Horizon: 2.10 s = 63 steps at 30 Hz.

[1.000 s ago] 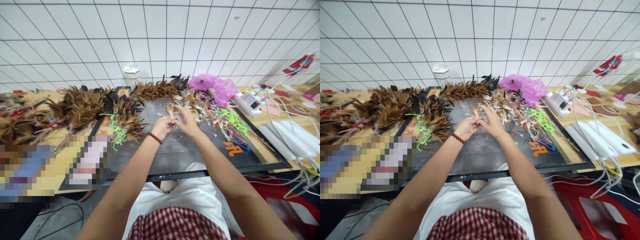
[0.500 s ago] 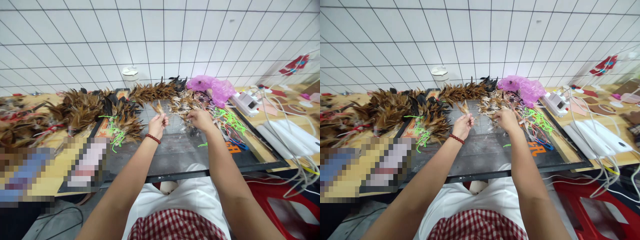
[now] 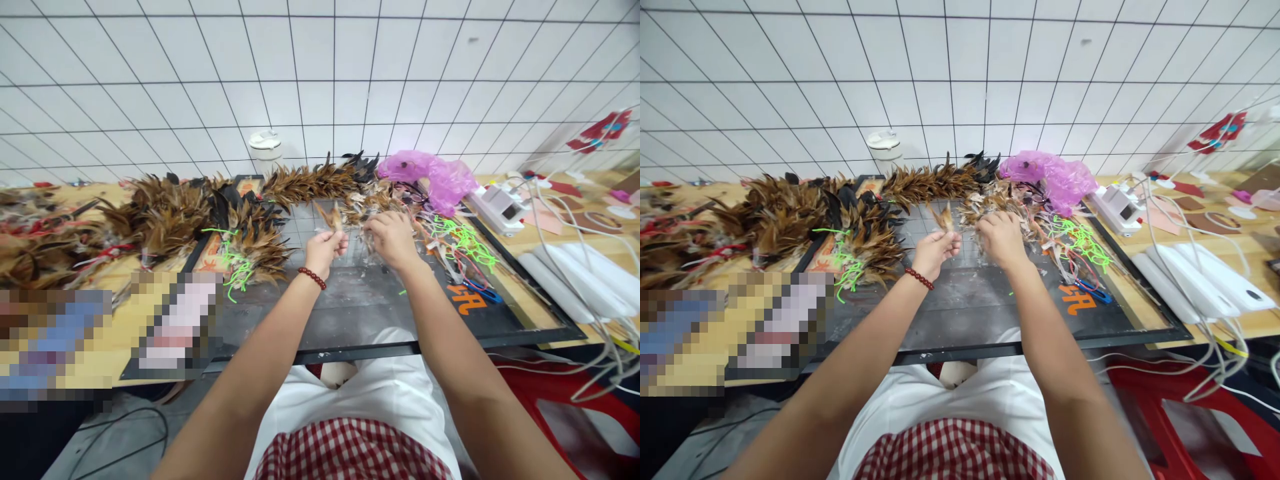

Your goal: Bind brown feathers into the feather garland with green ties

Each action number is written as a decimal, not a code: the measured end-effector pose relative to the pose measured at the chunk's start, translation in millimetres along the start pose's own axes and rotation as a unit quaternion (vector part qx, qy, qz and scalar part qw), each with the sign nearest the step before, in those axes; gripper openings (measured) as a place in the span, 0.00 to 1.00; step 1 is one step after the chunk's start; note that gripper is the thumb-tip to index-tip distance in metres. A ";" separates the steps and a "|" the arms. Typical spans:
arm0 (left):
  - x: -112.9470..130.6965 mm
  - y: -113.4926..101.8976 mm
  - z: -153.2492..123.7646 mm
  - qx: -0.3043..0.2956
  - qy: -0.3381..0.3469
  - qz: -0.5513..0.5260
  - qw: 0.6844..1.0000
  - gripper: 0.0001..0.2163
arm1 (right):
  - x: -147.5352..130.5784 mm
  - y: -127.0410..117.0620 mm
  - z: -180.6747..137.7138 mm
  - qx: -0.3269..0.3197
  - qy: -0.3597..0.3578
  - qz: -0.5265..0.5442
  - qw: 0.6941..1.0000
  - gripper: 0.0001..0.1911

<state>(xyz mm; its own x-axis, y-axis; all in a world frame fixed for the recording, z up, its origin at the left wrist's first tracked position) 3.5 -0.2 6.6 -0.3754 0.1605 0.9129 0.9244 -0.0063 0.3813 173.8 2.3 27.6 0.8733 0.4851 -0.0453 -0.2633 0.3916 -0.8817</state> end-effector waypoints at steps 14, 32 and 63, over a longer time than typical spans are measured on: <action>-7.1 3.2 0.7 -0.032 0.024 0.164 0.986 0.10 | -22.7 6.4 2.1 -0.009 -0.034 0.070 0.997 0.12; 2.6 -1.3 2.7 0.028 0.033 0.084 0.996 0.08 | -14.9 6.3 2.1 0.009 0.040 0.049 0.998 0.09; -1.9 -4.8 6.9 0.042 0.059 0.133 0.989 0.08 | -7.3 8.9 -0.8 -0.037 0.108 -0.021 0.993 0.11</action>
<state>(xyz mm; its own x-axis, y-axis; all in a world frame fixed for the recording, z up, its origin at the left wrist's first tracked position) 0.2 6.3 2.0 -0.1189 0.0488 0.9917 0.9920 0.0492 0.1165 165.4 1.6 19.7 0.9527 0.2870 -0.1000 -0.2005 0.3464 -0.9164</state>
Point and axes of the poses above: each hand's wrist, its own z-axis towards the middle knuckle, its own y-axis out of the palm, x = y × z, the point moved 1 cm from there along z, towards the middle knuckle, and after that the axes turned 6 degrees about -x, right-handed, at the moved point
